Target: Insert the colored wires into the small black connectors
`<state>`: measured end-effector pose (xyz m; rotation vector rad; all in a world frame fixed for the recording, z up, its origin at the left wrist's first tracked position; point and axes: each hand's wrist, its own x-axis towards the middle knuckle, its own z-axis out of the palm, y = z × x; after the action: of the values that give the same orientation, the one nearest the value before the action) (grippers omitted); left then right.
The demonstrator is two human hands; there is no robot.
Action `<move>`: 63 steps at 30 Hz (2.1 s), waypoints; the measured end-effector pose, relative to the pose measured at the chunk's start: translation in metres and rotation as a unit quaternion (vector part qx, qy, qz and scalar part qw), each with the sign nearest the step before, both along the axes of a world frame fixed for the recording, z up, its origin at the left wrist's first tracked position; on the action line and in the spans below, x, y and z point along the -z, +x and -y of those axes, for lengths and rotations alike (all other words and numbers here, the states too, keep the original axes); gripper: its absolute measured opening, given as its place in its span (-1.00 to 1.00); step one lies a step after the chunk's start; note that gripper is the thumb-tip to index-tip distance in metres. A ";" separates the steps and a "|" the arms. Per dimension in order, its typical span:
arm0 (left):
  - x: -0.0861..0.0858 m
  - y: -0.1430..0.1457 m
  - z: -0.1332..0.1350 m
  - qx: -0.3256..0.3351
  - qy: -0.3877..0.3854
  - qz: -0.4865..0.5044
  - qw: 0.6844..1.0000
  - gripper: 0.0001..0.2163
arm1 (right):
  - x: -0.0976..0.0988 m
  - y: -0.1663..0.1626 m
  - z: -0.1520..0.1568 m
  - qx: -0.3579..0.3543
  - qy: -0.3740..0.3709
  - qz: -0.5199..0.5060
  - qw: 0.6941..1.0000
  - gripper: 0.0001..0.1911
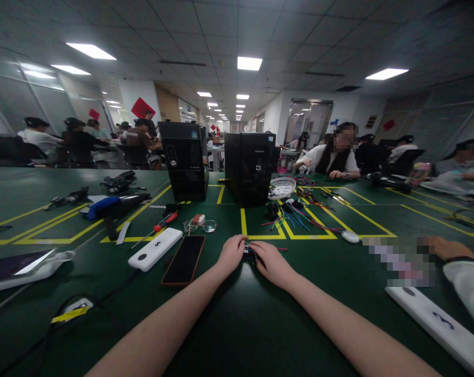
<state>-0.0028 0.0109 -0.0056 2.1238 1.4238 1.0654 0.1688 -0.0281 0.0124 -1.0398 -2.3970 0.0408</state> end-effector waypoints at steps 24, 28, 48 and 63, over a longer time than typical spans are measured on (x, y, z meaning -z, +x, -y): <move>0.000 -0.001 -0.004 0.029 -0.045 0.074 0.996 -0.76 | 0.001 0.001 0.000 -0.004 0.006 -0.025 1.000 -0.51; -0.001 0.000 -0.004 0.027 -0.050 0.079 0.995 -0.76 | 0.001 0.001 0.000 -0.004 -0.002 -0.024 1.000 -0.52; -0.004 0.000 0.006 0.084 0.012 -0.050 0.995 -0.64 | 0.003 0.003 -0.006 0.077 0.025 -0.026 0.996 -0.77; -0.003 0.000 0.001 0.065 -0.018 -0.047 0.997 -0.68 | 0.007 -0.014 -0.016 0.057 0.044 -0.058 0.996 -0.90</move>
<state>-0.0029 0.0099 -0.0029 2.2334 1.3142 0.8974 0.1553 -0.0117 0.0051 -1.0994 -2.2117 -0.0443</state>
